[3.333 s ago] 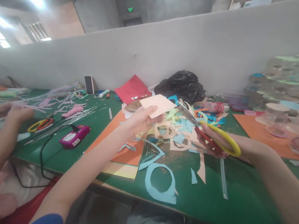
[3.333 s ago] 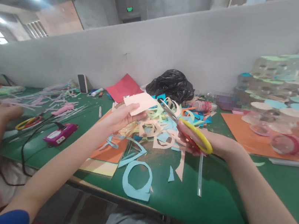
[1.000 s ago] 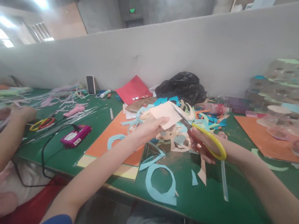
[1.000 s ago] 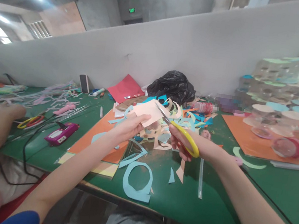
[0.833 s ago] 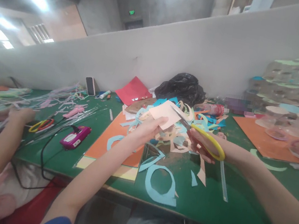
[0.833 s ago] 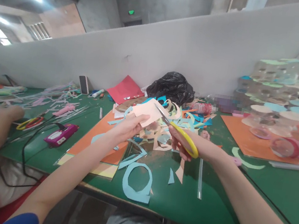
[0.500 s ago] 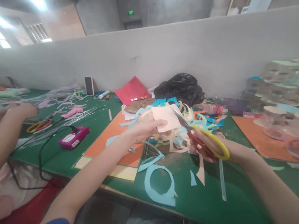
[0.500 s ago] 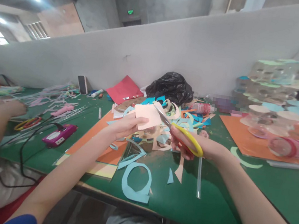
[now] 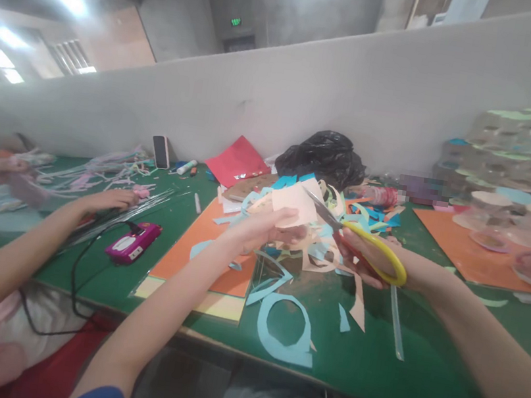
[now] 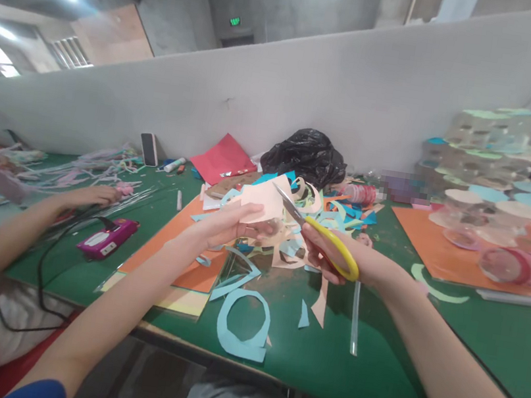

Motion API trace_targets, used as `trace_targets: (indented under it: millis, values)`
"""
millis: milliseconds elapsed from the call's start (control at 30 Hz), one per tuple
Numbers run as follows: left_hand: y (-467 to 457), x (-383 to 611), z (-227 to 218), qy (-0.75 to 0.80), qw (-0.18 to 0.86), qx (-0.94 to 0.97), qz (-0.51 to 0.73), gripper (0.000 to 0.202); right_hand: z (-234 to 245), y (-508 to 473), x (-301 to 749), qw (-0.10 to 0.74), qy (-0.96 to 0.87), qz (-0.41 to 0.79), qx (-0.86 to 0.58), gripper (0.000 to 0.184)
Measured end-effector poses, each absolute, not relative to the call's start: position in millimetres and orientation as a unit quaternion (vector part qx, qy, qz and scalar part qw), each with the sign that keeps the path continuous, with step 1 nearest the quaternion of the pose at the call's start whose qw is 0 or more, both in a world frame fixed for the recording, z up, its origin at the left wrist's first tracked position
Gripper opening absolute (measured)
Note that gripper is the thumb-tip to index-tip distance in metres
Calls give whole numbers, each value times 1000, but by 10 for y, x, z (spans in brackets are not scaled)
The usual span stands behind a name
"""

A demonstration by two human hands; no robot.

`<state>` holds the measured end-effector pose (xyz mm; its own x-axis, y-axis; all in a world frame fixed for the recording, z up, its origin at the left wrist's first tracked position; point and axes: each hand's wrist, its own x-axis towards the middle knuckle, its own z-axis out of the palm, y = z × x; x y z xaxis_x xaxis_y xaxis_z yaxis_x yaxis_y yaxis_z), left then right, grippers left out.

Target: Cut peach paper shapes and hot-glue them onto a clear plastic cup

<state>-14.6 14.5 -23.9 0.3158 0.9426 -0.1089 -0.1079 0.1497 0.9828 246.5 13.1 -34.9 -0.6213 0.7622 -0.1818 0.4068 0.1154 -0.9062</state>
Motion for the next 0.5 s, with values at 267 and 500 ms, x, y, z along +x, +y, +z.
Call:
trace_targets:
  millis: [267,500]
  values:
    - [97,-23,-301,329,622,477,527,19,-276,73,2435,167,-729,529,-401,49]
    - [133,-56,-289,362,594,495,520,17,-236,24,2440,172,-714,558,-386,45]
